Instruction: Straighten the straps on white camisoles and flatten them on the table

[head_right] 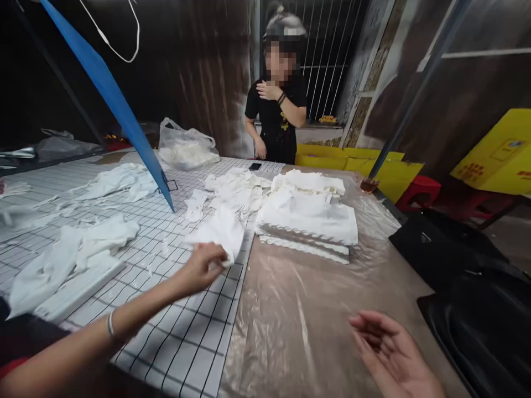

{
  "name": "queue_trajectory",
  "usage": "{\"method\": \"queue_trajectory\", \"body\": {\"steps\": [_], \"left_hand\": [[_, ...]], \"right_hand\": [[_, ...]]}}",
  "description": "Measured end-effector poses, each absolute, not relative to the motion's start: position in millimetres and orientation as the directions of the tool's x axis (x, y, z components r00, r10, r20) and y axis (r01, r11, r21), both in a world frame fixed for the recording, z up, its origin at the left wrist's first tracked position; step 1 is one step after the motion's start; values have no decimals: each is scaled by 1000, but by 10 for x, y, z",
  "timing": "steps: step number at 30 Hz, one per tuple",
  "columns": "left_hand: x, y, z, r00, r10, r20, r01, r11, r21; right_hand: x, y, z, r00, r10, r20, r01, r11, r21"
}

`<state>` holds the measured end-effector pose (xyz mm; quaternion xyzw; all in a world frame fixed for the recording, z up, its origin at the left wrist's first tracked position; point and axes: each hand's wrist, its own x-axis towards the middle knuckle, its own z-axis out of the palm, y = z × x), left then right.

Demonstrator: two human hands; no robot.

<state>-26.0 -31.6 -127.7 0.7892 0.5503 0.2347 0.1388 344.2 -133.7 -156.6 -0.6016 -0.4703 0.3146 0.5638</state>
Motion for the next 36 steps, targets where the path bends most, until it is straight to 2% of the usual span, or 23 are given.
{"method": "queue_trajectory", "body": {"steps": [3,6,8,11,14,17,21,25,28,31,33,36], "left_hand": [[-46,-1034,-1632,441,896,44,771,-404,492],[-49,-1399,-1755,487,870,75,672,-429,604],[-206,-1412,-1722,374,911,175,621,-386,682],[-545,-1076,-1603,52,973,225,643,-205,738],[-770,-477,-1485,-340,940,31,611,195,767],[-788,67,-1409,-401,914,-62,545,292,786],[-605,426,-1293,-332,936,-113,455,264,850],[-290,428,-975,-142,986,-90,339,134,931],[-43,254,-688,84,996,40,72,-46,996],[134,-13,-623,126,969,210,-176,-187,967],[208,-200,-756,190,955,227,-191,-191,963],[237,-412,-1034,445,894,54,19,-70,997]], "right_hand": [[3120,-1384,-1501,232,971,58,244,0,-970],[2931,-1386,-1539,146,986,84,314,35,-949],[2794,-1379,-1578,98,988,118,375,73,-924],[2454,-1313,-1581,-51,990,133,448,142,-883],[2013,-1138,-1508,-278,951,135,443,252,-861],[1720,-908,-1398,-357,919,165,406,312,-859],[1711,-622,-1219,-311,925,217,401,335,-853],[1701,-335,-967,-189,930,316,497,368,-786],[1605,-126,-731,-209,932,296,535,363,-763],[1628,-24,-473,-258,920,295,547,391,-740],[1754,-23,-305,-227,891,393,559,449,-697],[2075,-52,-96,-110,865,489,544,464,-699]]}}
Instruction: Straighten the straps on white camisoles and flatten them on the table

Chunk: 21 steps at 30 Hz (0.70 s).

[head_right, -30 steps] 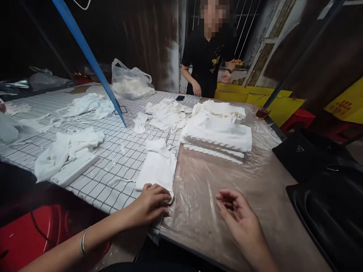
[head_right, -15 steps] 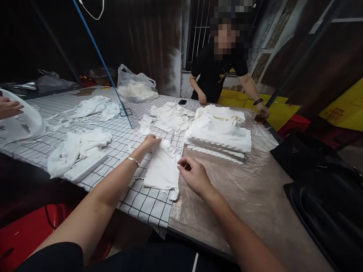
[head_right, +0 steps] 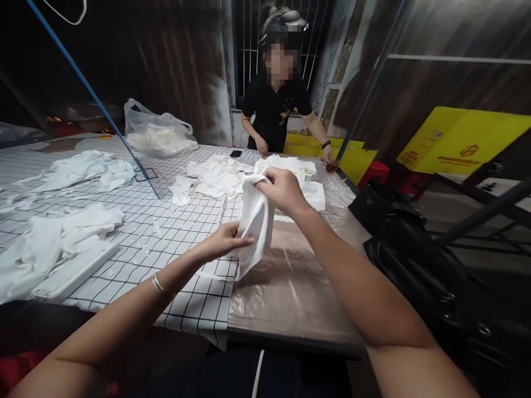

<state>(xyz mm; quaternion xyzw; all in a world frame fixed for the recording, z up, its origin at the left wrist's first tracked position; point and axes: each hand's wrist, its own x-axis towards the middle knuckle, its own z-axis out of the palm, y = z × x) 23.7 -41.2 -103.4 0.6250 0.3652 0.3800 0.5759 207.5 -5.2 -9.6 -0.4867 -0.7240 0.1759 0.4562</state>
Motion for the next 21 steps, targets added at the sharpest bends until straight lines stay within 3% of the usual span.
{"method": "queue_trajectory", "body": {"steps": [3,7,12,16,21], "left_hand": [[130,-478,-1082,578,815,-43,176,-72,982],[-92,-411,-722,695,719,-23,231,-192,954],[-130,-347,-220,701,712,45,303,-354,885],[-8,-259,136,648,757,91,579,-566,586],[258,52,710,561,746,360,775,-626,88]], "right_hand": [[2500,-61,26,49,868,493,430,427,-795],[3077,-119,48,190,924,333,238,285,-928],[3506,-339,-14,265,933,242,192,195,-962],[3708,-471,58,315,894,318,171,276,-946],[3960,-338,427,359,836,415,252,341,-906]]}}
